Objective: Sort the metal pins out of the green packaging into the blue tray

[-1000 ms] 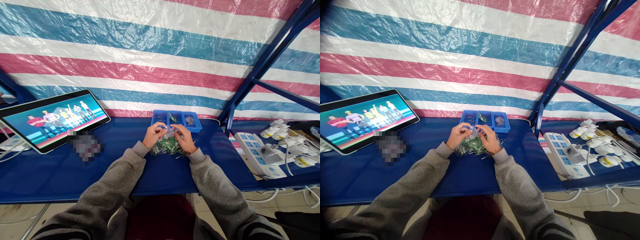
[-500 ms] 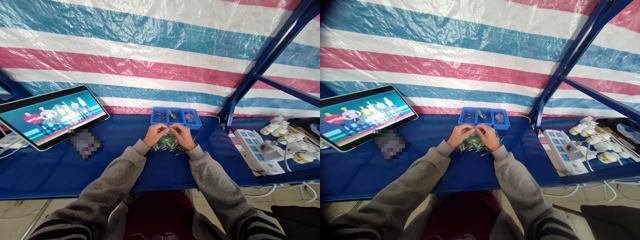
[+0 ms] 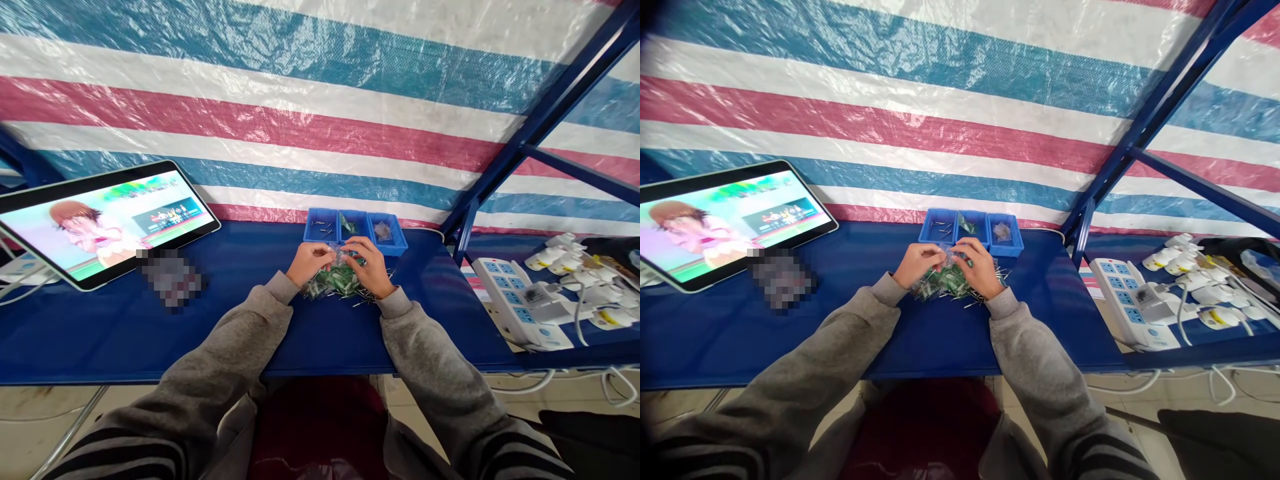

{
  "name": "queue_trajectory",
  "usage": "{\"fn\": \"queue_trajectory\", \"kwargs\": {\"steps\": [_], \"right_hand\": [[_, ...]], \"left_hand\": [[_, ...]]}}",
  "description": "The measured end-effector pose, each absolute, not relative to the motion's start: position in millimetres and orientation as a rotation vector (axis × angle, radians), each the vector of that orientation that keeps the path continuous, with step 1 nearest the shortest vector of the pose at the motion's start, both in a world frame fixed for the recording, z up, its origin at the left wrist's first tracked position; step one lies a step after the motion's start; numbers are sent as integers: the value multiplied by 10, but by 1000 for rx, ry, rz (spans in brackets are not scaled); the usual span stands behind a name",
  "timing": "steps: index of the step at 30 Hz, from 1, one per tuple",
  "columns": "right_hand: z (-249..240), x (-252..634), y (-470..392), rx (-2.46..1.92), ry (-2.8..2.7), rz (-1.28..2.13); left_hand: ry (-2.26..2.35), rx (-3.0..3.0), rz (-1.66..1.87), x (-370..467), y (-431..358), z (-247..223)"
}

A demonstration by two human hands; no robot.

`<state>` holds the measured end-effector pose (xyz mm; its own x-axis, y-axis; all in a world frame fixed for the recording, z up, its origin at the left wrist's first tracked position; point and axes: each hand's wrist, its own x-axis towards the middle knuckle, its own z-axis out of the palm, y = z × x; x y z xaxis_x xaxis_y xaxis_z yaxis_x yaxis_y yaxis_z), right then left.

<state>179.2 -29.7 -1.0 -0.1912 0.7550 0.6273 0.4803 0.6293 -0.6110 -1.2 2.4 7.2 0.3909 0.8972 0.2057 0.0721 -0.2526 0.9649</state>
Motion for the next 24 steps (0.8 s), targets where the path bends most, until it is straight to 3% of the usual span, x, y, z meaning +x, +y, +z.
{"fn": "queue_trajectory", "kwargs": {"steps": [19,24], "right_hand": [[-11,1776,-294,-971,-1842,314],[-20,1770,-288,-1020,-1742,318]], "left_hand": [[777,1520,813,-72,64,42],[818,1575,1010,-53,93,-4]]}}
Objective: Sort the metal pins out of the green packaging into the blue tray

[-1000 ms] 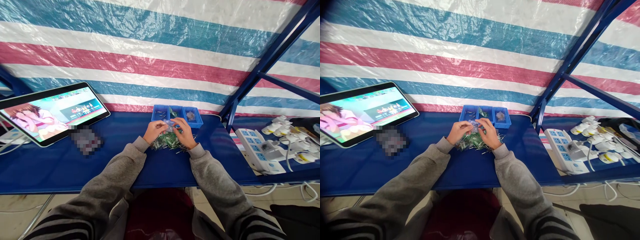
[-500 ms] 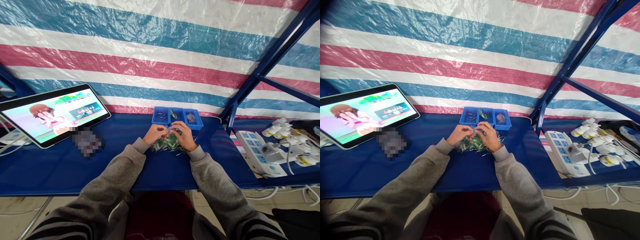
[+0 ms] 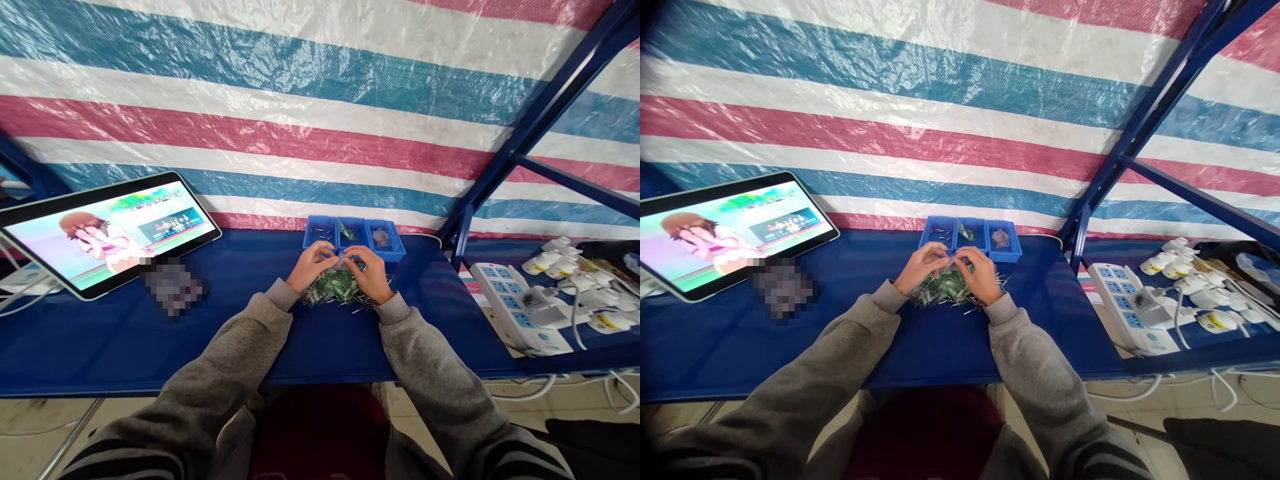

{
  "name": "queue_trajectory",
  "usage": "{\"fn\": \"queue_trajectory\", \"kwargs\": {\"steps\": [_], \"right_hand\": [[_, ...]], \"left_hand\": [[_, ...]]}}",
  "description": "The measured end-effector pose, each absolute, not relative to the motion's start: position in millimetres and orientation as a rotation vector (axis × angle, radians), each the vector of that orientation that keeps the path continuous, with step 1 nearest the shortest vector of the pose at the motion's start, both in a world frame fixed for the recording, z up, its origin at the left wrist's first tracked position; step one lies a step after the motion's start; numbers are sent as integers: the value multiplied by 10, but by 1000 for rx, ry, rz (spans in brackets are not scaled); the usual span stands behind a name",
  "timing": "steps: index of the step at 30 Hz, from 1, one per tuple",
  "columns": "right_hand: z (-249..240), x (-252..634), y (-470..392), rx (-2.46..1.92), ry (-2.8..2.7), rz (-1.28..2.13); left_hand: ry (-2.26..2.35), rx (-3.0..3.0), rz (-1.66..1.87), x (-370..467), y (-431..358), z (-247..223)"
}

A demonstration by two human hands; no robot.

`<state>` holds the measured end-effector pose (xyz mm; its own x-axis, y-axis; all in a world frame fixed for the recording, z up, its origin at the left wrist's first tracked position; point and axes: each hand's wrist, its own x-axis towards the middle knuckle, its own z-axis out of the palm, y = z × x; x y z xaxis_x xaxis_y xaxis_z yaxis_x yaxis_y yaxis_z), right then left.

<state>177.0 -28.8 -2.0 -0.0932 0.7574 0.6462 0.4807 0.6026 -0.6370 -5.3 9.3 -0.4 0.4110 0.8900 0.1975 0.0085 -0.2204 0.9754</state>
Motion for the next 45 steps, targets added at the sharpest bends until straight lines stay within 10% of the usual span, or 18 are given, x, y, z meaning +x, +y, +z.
{"fn": "queue_trajectory", "kwargs": {"steps": [45], "right_hand": [[-24,1753,-293,-1035,-1637,446]], "left_hand": [[781,1674,1160,-3,-9,69]]}}
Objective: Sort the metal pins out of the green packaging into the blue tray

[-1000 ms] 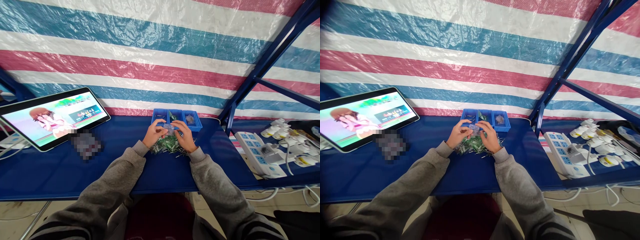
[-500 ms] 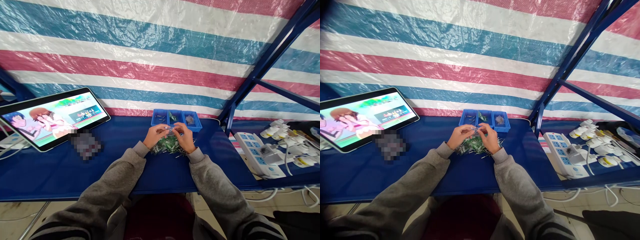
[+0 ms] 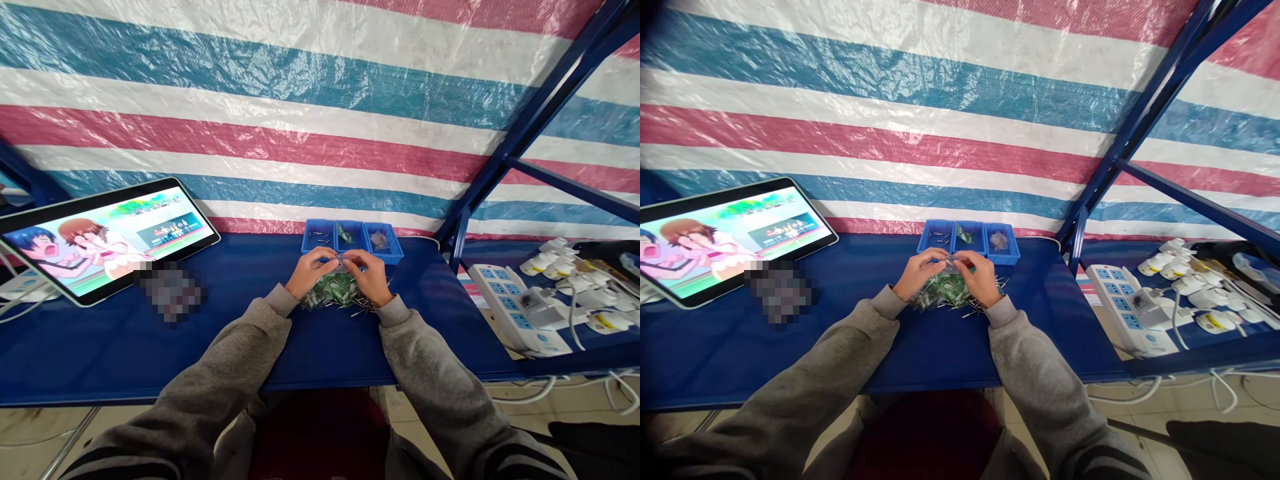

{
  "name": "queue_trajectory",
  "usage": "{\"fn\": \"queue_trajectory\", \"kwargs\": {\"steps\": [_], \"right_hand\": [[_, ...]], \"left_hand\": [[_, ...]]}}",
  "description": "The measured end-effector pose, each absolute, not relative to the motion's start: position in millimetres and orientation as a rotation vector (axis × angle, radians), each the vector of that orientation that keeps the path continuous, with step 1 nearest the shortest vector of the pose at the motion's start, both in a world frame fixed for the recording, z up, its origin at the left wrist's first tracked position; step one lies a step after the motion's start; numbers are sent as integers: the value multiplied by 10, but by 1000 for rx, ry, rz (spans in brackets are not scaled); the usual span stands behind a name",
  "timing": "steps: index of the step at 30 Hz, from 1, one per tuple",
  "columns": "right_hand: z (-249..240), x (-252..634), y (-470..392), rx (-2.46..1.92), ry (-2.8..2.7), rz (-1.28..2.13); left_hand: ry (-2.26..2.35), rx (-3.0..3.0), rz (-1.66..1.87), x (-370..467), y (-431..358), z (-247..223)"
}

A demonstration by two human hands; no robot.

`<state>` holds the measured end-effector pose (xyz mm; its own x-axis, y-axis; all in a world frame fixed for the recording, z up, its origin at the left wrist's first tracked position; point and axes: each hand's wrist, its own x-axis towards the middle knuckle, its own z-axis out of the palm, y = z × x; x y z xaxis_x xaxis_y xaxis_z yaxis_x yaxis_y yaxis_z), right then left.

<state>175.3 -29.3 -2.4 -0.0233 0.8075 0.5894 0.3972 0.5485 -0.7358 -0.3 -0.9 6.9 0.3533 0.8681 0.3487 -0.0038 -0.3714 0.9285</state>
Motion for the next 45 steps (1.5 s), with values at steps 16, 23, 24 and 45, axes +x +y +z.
{"fn": "queue_trajectory", "kwargs": {"steps": [16,23,24,45], "right_hand": [[-53,1759,-266,-1062,-1655,353],[-6,1773,-301,-1015,-1676,370],[0,1779,-301,-987,-1721,347],[46,1751,-311,-948,-1760,422]], "left_hand": [[821,1743,1115,13,3,68],[866,1669,1082,-14,-12,84],[868,1624,1090,-16,0,70],[712,1473,1012,-7,23,68]]}}
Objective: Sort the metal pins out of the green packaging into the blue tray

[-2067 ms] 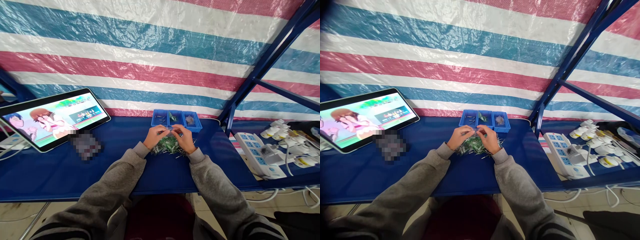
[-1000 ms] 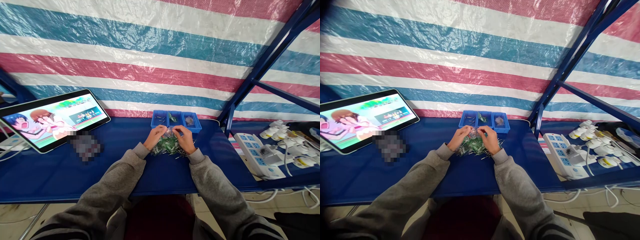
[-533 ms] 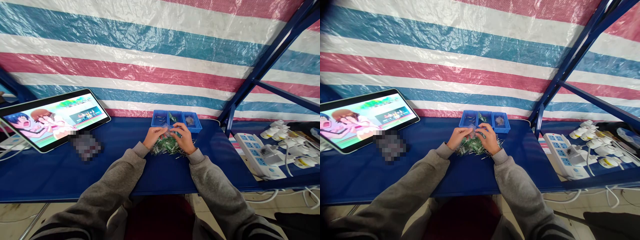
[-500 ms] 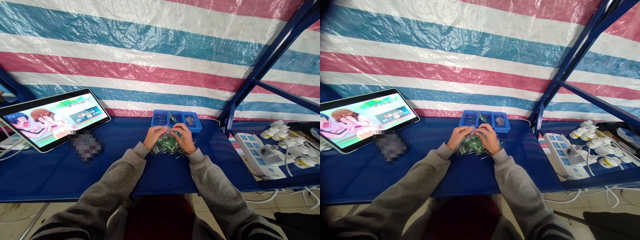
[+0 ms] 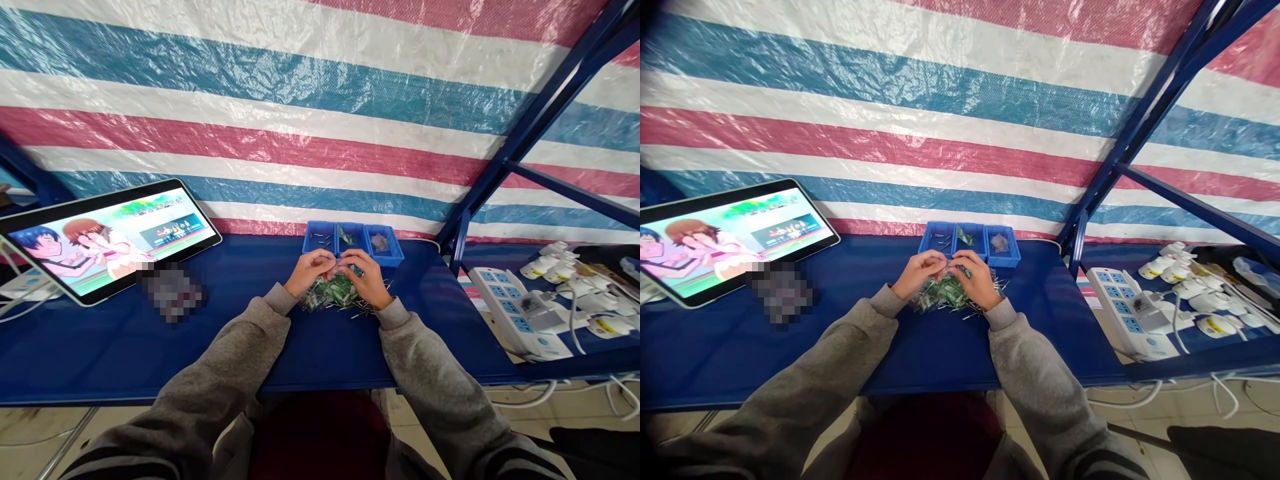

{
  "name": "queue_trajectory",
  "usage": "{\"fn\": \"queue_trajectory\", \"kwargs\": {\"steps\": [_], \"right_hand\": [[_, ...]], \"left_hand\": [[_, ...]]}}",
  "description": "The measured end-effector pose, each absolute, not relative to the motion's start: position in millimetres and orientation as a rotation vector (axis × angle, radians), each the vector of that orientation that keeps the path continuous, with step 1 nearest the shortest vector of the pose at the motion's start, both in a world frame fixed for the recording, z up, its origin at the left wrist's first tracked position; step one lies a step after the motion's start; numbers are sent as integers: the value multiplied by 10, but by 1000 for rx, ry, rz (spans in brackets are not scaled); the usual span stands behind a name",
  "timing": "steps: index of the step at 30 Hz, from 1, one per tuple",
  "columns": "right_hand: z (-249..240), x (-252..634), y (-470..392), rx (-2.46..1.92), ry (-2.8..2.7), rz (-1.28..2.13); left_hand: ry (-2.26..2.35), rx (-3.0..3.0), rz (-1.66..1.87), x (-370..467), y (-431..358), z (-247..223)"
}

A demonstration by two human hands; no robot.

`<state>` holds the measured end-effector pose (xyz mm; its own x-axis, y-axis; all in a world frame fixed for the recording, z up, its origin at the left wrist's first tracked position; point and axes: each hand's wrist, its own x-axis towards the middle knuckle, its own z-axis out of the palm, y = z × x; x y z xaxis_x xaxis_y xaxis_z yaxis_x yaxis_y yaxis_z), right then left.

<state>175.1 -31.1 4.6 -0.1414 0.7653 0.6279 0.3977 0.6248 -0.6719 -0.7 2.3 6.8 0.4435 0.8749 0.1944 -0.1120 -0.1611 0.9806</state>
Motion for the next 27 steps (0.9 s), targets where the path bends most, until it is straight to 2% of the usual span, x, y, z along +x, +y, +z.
{"fn": "queue_trajectory", "kwargs": {"steps": [3,10,15,17,21,27], "right_hand": [[45,1758,-295,-1015,-1718,540],[44,1972,-187,-1195,-1516,1293],[32,2122,-109,-1069,-781,1056],[13,2147,-94,-1005,-662,1031],[-14,2121,-97,-1011,-633,1024],[-11,2031,-112,-1219,-1019,883]], "left_hand": [[826,1576,1050,6,7,66],[1094,1770,1281,-61,14,95],[1148,1771,1323,-114,91,57],[1157,1788,1326,-128,121,34],[1202,1927,1305,-193,189,5],[1135,2376,932,-266,237,-70]]}}
